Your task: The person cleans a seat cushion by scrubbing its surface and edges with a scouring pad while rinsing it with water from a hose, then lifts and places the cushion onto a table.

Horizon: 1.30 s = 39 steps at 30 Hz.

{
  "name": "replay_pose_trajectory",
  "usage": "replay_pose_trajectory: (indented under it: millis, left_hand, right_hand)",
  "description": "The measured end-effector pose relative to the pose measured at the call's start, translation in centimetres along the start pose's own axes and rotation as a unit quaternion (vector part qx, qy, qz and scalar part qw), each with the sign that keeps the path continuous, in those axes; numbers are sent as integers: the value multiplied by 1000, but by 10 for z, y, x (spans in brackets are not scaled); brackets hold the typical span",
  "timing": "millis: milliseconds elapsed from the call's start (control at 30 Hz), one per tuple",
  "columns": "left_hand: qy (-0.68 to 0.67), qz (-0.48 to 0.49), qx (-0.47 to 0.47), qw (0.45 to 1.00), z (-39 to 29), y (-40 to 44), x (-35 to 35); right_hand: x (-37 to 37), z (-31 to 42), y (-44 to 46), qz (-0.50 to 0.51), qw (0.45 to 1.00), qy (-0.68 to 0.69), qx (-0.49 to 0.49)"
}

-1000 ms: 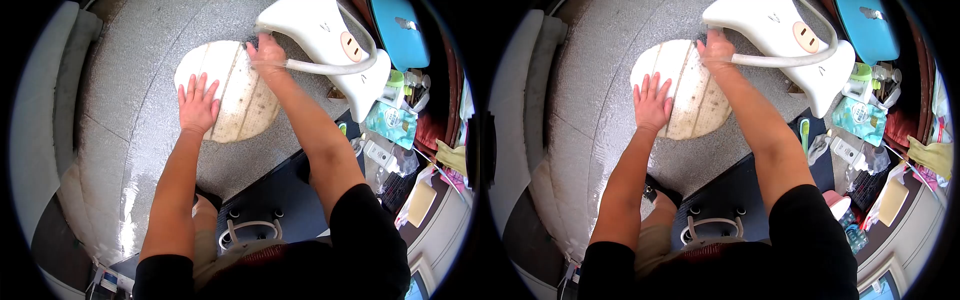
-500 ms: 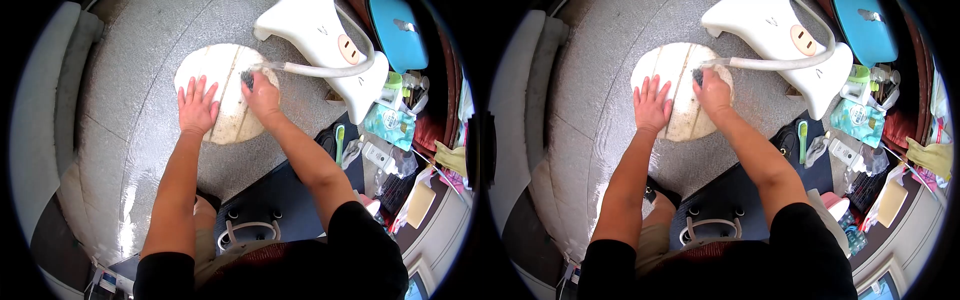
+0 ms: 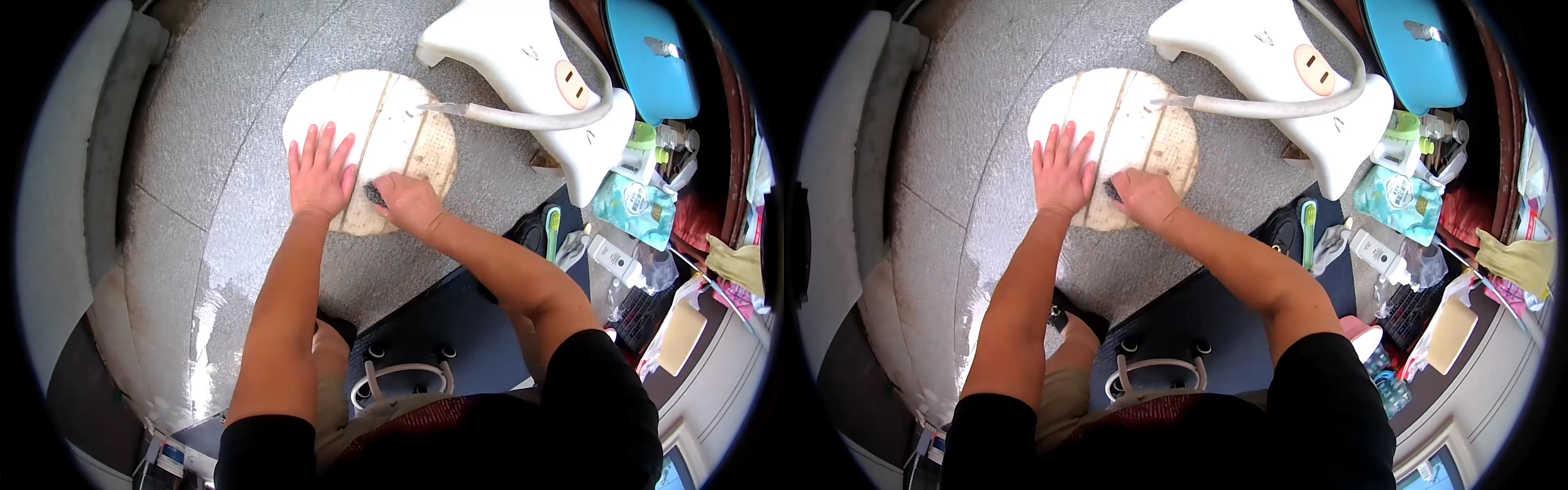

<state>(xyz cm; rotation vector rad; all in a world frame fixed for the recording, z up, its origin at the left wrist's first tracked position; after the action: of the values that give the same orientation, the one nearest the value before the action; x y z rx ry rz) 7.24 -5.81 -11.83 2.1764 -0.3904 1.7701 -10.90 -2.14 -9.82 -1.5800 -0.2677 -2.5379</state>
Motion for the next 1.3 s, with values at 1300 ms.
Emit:
replay_pose_trajectory:
  millis: [1300]
  left_hand:
    - [-13,153,-8,988,-50,-10,1]
  right_hand:
    - [36,-76,53,-71,992,-49,-94]
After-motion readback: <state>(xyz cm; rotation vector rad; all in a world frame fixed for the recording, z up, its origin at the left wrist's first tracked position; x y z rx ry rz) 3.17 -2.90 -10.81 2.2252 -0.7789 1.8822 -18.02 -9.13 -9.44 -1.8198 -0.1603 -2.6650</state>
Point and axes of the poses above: each hand's wrist, its own y-axis towards the middle knuckle, its own x-axis out of the back of the hand, z = x × y, the point moved 2 cm from there along y, towards the middle knuckle, and after that the axes turned 8 degrees about -z, right-handed, at the moved point
